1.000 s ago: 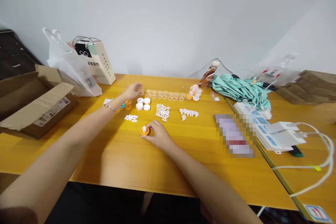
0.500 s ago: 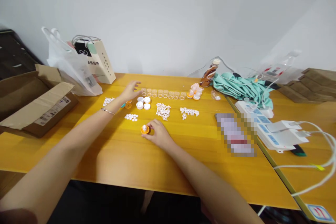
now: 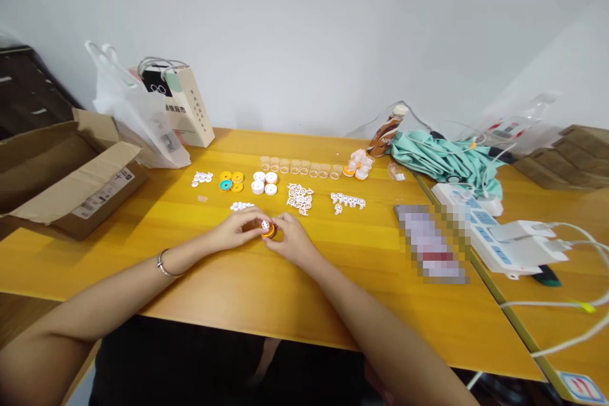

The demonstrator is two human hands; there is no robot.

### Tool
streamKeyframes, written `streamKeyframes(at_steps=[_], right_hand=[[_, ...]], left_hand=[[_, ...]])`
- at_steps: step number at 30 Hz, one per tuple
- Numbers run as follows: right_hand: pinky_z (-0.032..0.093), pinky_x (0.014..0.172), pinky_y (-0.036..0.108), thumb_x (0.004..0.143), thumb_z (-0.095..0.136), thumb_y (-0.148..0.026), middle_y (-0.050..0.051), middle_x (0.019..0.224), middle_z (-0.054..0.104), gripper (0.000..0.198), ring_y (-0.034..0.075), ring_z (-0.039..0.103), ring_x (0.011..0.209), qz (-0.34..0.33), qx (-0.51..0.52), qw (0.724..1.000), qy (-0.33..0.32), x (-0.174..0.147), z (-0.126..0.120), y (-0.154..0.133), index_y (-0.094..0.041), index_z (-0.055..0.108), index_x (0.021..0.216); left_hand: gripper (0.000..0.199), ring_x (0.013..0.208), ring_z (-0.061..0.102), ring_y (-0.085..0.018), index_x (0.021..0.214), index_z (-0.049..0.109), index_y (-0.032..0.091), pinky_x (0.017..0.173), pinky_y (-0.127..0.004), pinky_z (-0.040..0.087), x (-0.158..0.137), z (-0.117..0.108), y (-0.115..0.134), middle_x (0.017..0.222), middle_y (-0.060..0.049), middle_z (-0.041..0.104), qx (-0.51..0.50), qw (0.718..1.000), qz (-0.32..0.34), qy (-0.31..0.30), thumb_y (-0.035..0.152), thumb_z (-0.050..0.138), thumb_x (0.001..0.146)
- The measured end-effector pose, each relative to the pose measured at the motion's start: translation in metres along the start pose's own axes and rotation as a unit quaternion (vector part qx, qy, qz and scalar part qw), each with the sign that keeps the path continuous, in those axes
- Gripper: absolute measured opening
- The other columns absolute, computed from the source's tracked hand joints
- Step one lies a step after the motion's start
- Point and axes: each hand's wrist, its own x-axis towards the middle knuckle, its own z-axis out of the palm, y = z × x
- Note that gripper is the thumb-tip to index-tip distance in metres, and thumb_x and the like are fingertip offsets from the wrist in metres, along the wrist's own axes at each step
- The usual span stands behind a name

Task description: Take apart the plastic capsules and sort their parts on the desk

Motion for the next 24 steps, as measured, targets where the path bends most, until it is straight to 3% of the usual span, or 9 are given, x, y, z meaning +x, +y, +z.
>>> streamKeyframes(at_steps=[13,19,24], right_hand=[[0.043,0.073,0.031,0.074,0.065,-0.034,0.003,0.082,0.053,0.024,0.017,0.051,0.079,-0.004,0.007,1.0,-0.006,0.0,0.002,0.006,-0.023,0.064,0.095],[0.042,0.073,0.031,0.077,0.062,-0.036,0.002,0.076,0.051,0.016,0.017,0.05,0.079,-0.005,-0.013,1.0,-0.022,0.0,0.003,0.003,-0.022,0.065,0.085],[0.041,0.071,0.029,0.077,0.062,-0.031,0.001,0.074,0.05,0.013,0.017,0.05,0.077,0.0,-0.015,0.999,-0.034,0.002,0.0,-0.001,-0.022,0.064,0.086]], left_hand=[[0.018,0.075,0.054,-0.014,0.092,0.061,0.018,0.07,-0.026,0.044,-0.001,0.003,-0.002,0.081,-0.004,0.058,-0.002,1.0,-0.02,0.016,0.031,0.055,0.083],[0.021,0.074,0.052,-0.015,0.095,0.062,0.018,0.07,-0.027,0.042,-0.005,0.009,-0.004,0.079,-0.006,0.057,0.11,0.991,0.056,0.044,0.025,0.044,0.088],[0.017,0.071,0.054,-0.014,0.086,0.063,0.018,0.069,-0.025,0.044,-0.005,0.015,-0.004,0.076,-0.003,0.059,0.046,0.996,-0.025,0.077,0.026,0.048,0.085]])
